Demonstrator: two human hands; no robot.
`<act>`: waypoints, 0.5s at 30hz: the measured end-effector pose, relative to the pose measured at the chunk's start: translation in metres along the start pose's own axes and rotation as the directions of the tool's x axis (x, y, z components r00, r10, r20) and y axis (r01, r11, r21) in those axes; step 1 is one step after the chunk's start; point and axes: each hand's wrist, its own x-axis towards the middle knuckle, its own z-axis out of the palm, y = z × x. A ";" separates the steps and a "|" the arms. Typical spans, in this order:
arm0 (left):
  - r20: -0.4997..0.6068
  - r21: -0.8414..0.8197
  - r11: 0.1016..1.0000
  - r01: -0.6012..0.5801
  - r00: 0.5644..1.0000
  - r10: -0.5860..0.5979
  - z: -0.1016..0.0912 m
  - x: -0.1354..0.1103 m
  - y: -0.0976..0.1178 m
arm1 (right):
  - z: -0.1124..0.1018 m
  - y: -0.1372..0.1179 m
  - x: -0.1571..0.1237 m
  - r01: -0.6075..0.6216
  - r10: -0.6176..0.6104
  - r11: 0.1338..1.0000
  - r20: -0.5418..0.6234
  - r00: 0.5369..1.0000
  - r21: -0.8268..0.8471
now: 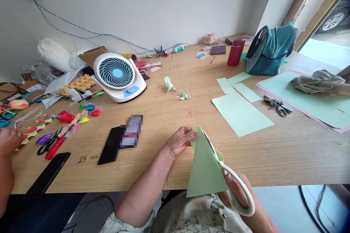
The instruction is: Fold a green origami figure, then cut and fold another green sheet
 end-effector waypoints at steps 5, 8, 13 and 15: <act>0.012 0.003 1.000 0.003 1.000 -0.003 0.000 -0.001 0.001 | 0.004 -0.007 -0.001 -0.062 0.062 0.998 -0.025 0.998 0.011; 0.027 0.011 1.000 0.010 1.000 -0.010 0.002 -0.002 0.000 | 0.006 -0.009 -0.001 -0.141 0.144 0.989 -0.077 0.987 0.050; 0.049 0.020 1.000 0.017 0.999 -0.018 0.003 0.000 -0.002 | 0.007 -0.009 0.002 -0.141 0.149 0.987 -0.112 0.982 0.080; 0.053 0.021 1.000 0.015 0.998 -0.016 0.002 0.000 -0.003 | 0.008 -0.010 0.002 -0.140 0.149 0.987 -0.125 0.981 0.077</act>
